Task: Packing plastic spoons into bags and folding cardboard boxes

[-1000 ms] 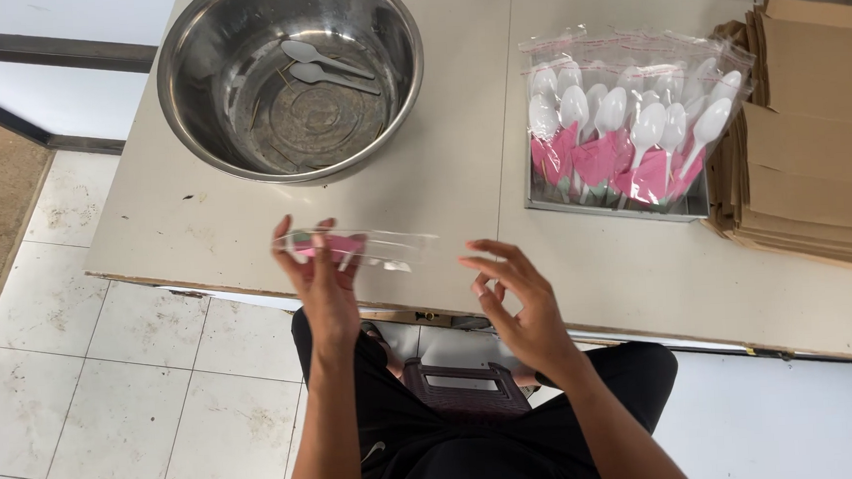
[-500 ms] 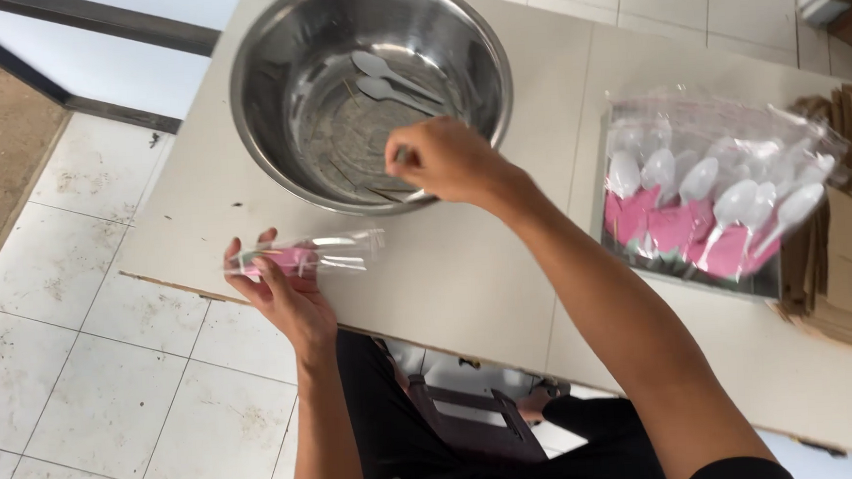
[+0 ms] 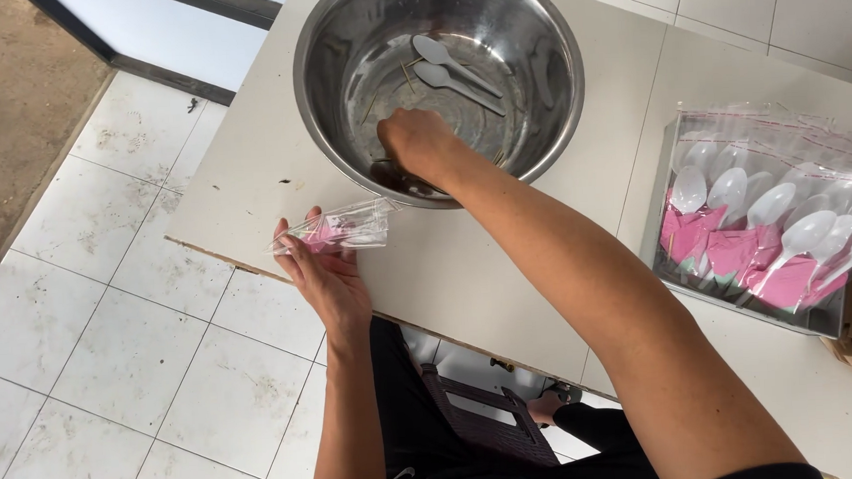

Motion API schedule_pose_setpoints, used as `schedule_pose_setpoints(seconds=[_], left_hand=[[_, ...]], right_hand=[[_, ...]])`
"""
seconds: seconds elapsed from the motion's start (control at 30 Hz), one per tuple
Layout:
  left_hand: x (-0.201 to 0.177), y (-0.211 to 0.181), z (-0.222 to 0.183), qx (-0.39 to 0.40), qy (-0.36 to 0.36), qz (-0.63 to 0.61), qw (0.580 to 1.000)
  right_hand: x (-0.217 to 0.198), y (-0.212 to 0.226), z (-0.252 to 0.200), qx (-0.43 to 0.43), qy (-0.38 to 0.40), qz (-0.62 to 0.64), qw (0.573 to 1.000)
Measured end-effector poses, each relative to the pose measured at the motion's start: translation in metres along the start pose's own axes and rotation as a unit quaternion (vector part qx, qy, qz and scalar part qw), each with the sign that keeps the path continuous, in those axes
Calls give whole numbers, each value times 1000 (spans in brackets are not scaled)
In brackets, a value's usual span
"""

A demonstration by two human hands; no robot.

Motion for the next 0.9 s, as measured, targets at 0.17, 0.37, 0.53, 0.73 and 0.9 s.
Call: schedule_pose_setpoints(seconds=[0.17,0.37,0.53,0.73,0.9], left_hand=[[-11,7,3,-49,-15,-35,998],[-17,15,11,-56,2,-30,998],[13,1,-12,-95,-10,-102,990],[-8,11,4,-66,13,-36,997],[-11,12,5,-64,17,-13,998]], right_hand=[[-8,-5,-9,17,41,2,999],[-90,2,-50,72,130,75,986],[-70,-70,-48,168,139,32,975],[-36,-107,-44,190,135,-22,972],[-33,-107,-38,177,89,-69,978]])
Point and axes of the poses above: each hand's wrist, its own z-axis towards the middle knuckle, its own x-axis out of the palm, y = z × x, the point moved 9 cm from there along z, towards the middle knuckle, and after that the axes turned 9 degrees about -z, right-handed, at the moved point
